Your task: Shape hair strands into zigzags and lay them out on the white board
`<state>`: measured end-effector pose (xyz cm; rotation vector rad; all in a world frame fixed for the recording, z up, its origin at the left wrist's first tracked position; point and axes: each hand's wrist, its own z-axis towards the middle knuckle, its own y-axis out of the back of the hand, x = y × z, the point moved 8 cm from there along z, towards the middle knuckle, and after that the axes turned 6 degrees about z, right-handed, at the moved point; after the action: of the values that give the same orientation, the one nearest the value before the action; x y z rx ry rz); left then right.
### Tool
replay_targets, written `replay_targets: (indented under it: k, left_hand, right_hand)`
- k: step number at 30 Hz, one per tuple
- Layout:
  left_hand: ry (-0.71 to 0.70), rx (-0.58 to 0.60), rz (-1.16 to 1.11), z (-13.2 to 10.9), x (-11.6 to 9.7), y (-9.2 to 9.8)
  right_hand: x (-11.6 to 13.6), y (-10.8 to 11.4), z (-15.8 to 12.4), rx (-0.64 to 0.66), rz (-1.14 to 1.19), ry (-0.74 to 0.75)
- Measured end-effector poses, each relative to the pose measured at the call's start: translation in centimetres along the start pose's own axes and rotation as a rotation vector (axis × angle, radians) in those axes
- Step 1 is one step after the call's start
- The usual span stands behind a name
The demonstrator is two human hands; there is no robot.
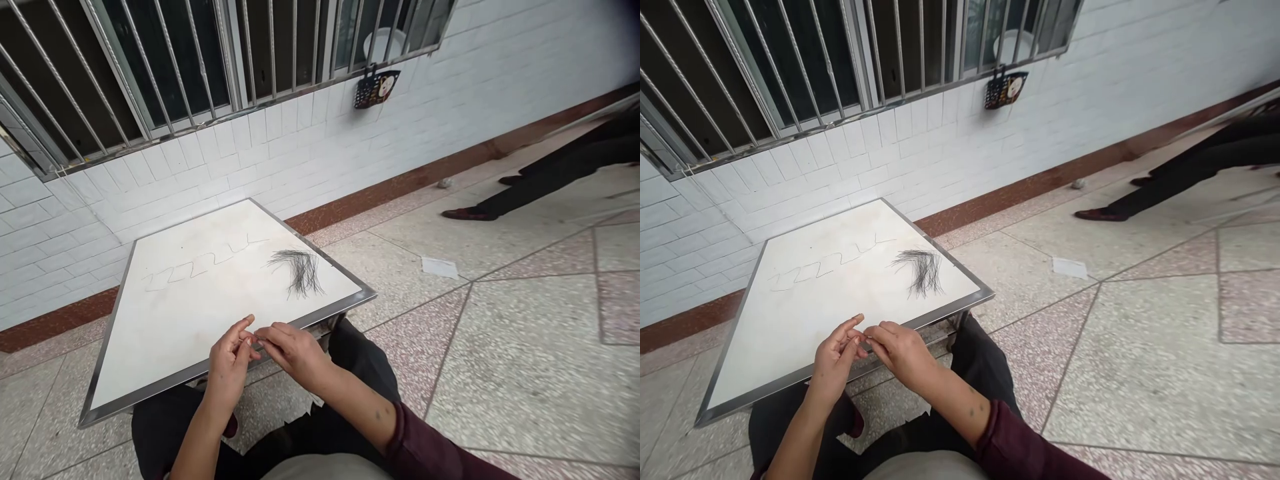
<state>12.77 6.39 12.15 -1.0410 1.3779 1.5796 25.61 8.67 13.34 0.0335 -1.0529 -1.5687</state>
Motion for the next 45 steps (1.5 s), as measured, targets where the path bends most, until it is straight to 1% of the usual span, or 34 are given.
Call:
replay_targets:
  k: [4,6,10,15,21,24,30,38,42,45]
  left_hand:
    - [-0.013,-0.007,0.004,-0.4,0.4,-0.1]
    - [-0.011,0.008,0.001,-0.7,0.3,0.0]
    - [0.002,0.036,-0.01,-1.0,0.2,0.2]
    - [0.021,0.03,-0.008,-1.2,-0.3,0.7]
    - [0.078,0.105,-0.056,-1.3,-0.5,1.0]
    - [0.077,0.122,-0.044,-1.2,-0.5,1.0]
    - [0.062,0.125,-0.023,-1.0,-0.5,0.7]
    - [0.049,0.095,0.019,-0.9,-0.6,0.4]
    - [0.069,0.086,0.035,-0.9,-0.5,0.1]
    - [0.086,0.09,0.0,-0.9,-0.6,0.0]
  right_hand:
    - [0.3,0.0,0.0,-0.005,-0.039,-0.005]
    - [0.5,0.0,0.0,-0.011,-0.052,-0.006]
    - [0.7,-0.2,0.1,-0.02,-0.073,-0.019]
    - [1.1,-0.2,0.3,-0.016,-0.062,-0.011]
    - [1.2,0.3,0.6,-0.057,-0.032,-0.004]
    - [1.2,0.2,0.6,-0.064,-0.044,0.002]
    - [1.0,0.2,0.5,-0.084,-0.082,-0.034]
    - [0.5,-0.2,0.3,-0.082,-0.108,-0.069]
    - [0.4,-0.2,0.2,-0.071,-0.109,-0.087]
    - [0.4,0.0,0.3,-0.08,-0.104,-0.082]
